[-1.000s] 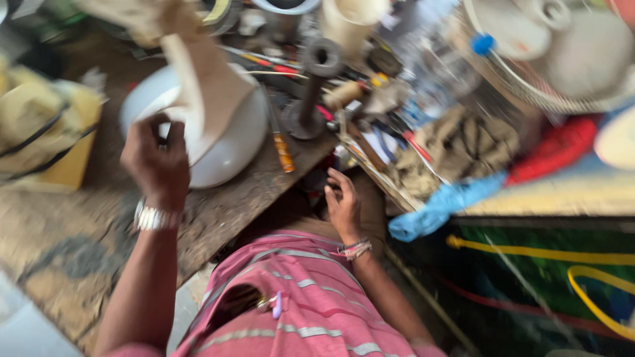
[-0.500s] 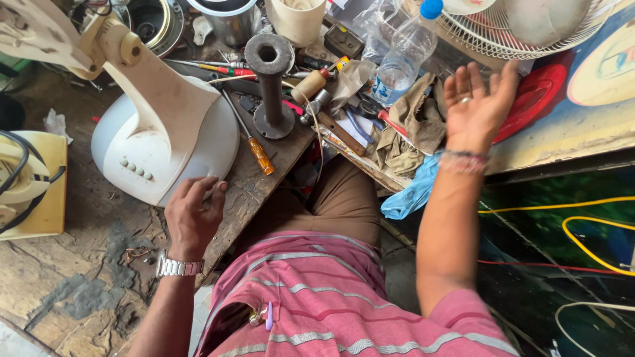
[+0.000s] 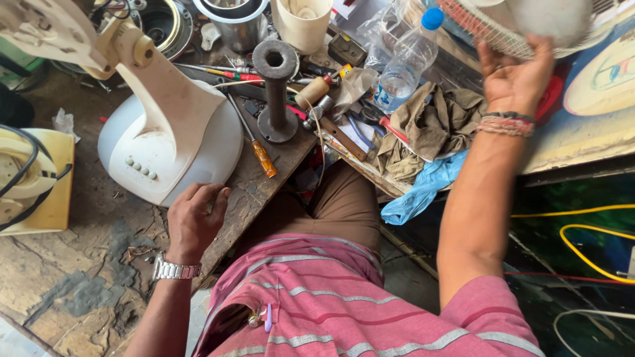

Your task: The person uses a screwdriver to tighten screws on the central hub of a disassembled table fan. They then reattach the fan blades and secure the front wire cage to complete the assembly.

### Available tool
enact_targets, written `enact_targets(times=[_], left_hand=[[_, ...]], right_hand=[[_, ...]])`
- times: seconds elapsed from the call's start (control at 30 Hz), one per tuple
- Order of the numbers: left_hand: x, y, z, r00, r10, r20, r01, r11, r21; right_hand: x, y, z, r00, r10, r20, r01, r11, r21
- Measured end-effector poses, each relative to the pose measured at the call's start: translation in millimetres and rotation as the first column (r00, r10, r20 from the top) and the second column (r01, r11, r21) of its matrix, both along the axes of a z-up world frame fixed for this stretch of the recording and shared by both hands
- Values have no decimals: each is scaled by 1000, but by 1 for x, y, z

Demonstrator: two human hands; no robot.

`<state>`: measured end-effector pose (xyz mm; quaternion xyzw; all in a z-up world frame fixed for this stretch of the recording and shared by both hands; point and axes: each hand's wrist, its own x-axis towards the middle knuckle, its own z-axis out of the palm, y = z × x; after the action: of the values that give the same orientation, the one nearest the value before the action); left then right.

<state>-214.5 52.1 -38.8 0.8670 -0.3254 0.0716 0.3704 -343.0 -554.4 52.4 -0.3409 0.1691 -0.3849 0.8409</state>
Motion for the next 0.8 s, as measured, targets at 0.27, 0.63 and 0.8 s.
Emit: enact_targets(times=[0.27,0.63,0.8], left_hand=[[-1,2,-2,1000,-20,7,20,1000,-8],[-17,-51,132,936,-241,259,314,902,-297],[-22,-103,210,752,-244,613,385,917,-108]], right_hand=[[-11,52,50,996,-67,62,65,997,31],[-15,187,44,940,269,208,-253,962,-99],[-9,289,21,977,135,168,-113,984,-135]])
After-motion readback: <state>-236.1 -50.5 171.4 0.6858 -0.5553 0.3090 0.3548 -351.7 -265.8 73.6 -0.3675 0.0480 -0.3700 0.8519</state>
